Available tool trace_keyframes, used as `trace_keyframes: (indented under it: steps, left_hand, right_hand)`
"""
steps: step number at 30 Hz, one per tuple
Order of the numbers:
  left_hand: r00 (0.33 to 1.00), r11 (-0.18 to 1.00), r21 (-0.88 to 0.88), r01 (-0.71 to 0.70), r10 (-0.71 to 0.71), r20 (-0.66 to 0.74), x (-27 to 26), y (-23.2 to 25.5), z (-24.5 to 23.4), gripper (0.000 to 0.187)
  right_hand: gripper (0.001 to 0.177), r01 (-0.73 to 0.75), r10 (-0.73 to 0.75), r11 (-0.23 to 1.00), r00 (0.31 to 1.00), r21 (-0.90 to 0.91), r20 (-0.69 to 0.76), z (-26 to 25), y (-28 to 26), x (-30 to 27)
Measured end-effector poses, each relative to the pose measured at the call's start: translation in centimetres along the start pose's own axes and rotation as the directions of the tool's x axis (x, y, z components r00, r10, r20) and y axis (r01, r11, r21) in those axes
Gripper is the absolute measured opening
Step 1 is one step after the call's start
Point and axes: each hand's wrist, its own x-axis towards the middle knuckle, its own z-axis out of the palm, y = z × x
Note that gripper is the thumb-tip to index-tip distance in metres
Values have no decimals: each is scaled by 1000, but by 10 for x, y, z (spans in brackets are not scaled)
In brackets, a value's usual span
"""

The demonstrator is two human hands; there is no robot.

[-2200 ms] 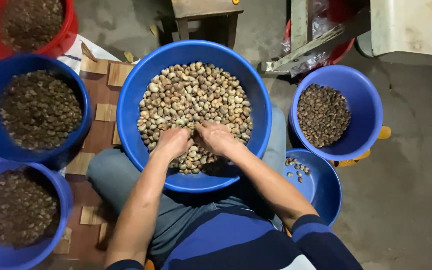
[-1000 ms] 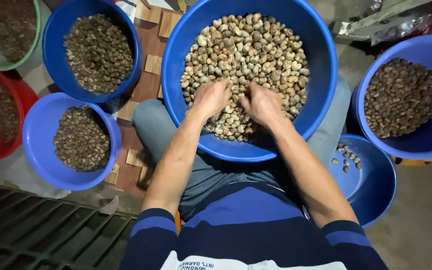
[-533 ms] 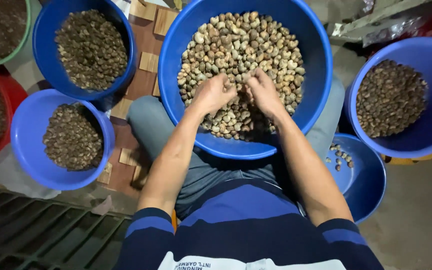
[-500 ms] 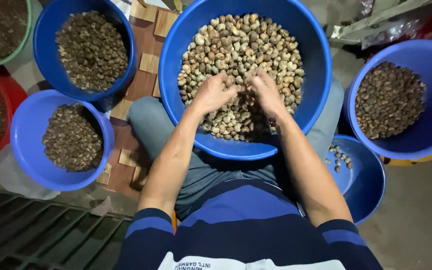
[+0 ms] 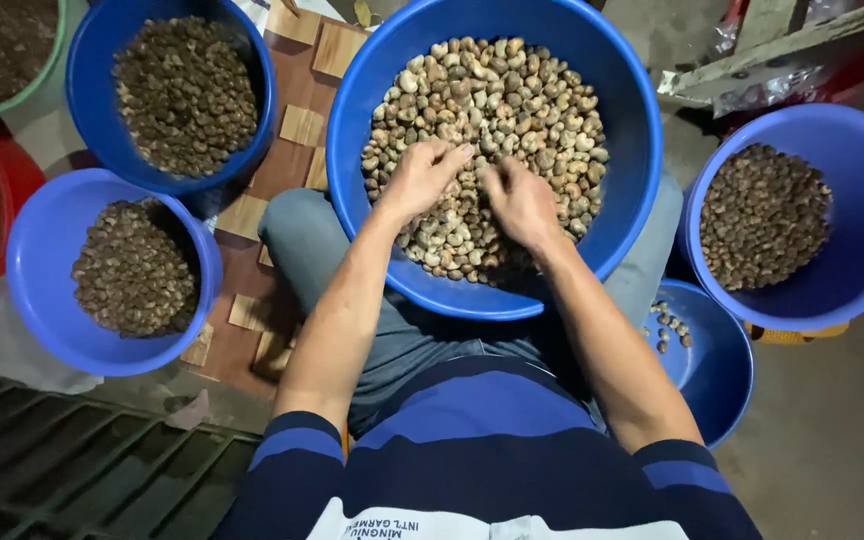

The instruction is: Manually sorting nuts from a large central bowl into several smaller surrounding bowls based on visual inspection.

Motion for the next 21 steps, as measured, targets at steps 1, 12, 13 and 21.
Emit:
trace_keyframes:
  steps: [1,12,13,21]
  left_hand:
    - [998,962,270,-47,53,-18,1,-7,-3,37]
    - [993,308,951,-11,-110,48,19,-90,1,26]
    - [993,282,959,-13,-111,46,22,-97,3,27]
    - [999,624,782,11,-45,21,13,-48,-2,22]
  right_hand:
    - [37,38,-29,980,998,-196,48,10,3,2]
    - [34,117,-3,864,974,-490,227,21,7,4]
    - [32,61,3,942,982,-331,189,13,0,-1]
    - [27,-3,0,998,999,58,48,-8,1,1]
